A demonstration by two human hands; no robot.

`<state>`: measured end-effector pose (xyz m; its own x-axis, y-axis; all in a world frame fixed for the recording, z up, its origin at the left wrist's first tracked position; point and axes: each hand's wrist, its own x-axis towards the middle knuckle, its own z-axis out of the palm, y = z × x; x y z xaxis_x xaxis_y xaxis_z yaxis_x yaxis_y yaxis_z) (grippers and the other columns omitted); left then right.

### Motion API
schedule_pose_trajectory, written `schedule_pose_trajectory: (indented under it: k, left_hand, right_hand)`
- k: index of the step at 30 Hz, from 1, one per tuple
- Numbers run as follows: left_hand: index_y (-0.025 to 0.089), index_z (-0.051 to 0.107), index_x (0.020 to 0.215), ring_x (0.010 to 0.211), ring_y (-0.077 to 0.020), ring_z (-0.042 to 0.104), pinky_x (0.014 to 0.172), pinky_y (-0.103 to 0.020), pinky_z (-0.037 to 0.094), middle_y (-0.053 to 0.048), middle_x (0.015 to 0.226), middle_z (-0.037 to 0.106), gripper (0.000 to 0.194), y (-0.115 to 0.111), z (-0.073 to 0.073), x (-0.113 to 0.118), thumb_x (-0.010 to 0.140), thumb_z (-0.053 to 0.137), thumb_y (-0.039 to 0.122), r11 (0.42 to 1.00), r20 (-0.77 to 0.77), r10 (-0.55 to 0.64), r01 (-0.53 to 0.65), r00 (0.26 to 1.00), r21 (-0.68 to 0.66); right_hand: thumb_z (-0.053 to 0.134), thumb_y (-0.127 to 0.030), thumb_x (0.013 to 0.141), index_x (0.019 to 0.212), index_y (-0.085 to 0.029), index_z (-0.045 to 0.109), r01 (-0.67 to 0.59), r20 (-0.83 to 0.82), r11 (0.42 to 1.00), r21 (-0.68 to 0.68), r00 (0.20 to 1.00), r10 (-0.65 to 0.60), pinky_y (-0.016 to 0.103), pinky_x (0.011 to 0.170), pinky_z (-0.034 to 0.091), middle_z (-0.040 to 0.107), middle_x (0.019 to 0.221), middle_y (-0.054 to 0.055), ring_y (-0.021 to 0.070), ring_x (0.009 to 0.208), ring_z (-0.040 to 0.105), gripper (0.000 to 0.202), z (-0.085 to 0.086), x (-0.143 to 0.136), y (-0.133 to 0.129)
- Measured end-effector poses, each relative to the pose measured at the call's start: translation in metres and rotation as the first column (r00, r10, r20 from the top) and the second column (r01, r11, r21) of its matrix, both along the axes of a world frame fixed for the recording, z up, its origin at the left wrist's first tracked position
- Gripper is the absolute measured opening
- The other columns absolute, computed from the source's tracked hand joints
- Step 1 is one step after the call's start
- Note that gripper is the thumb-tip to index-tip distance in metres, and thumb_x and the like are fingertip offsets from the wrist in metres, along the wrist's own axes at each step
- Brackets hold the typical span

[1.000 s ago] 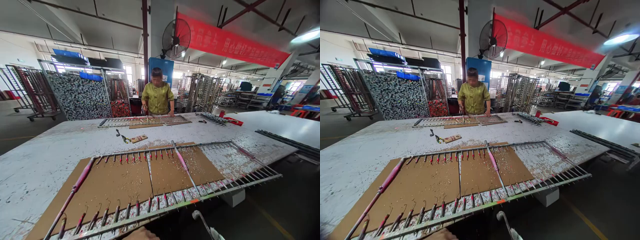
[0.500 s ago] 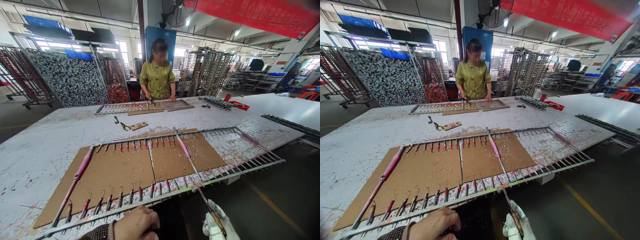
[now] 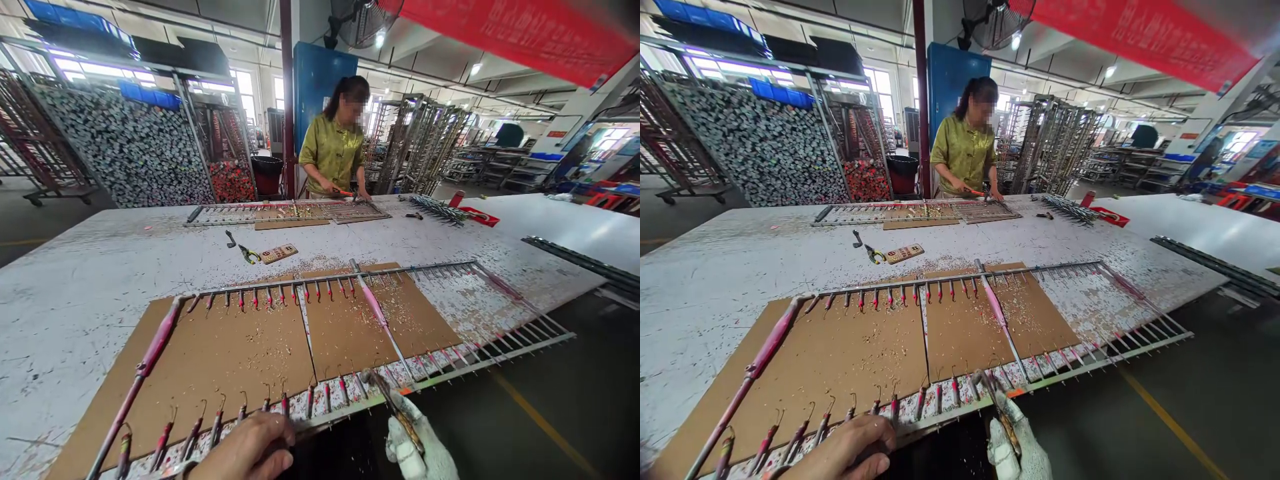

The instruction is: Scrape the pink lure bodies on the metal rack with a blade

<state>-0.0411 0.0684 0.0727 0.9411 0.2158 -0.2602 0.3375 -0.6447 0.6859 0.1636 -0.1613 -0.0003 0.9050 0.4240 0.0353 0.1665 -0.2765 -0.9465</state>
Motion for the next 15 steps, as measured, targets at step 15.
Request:
schedule_pose_trajectory:
  k: [15]
  left_hand:
    - [0.021,0.066,0.095,0.079,-0.0164,0.062,0.072,-0.027,0.044,-0.004,0.088,0.070,0.032,0.121,0.012,-0.004,0.099,0.043,0.043,0.985,0.099,0.142,-0.151,0.985,0.087]
  right_hand:
    - [0.035,-0.037,0.099,0.141,-0.030,0.055,-0.287,0.527,0.807,-0.516,0.636,0.563,0.033,0.083,0.059,0.075,0.111,0.004,0.0241,0.094,0.074,0.047,0.005,0.031,0.094]
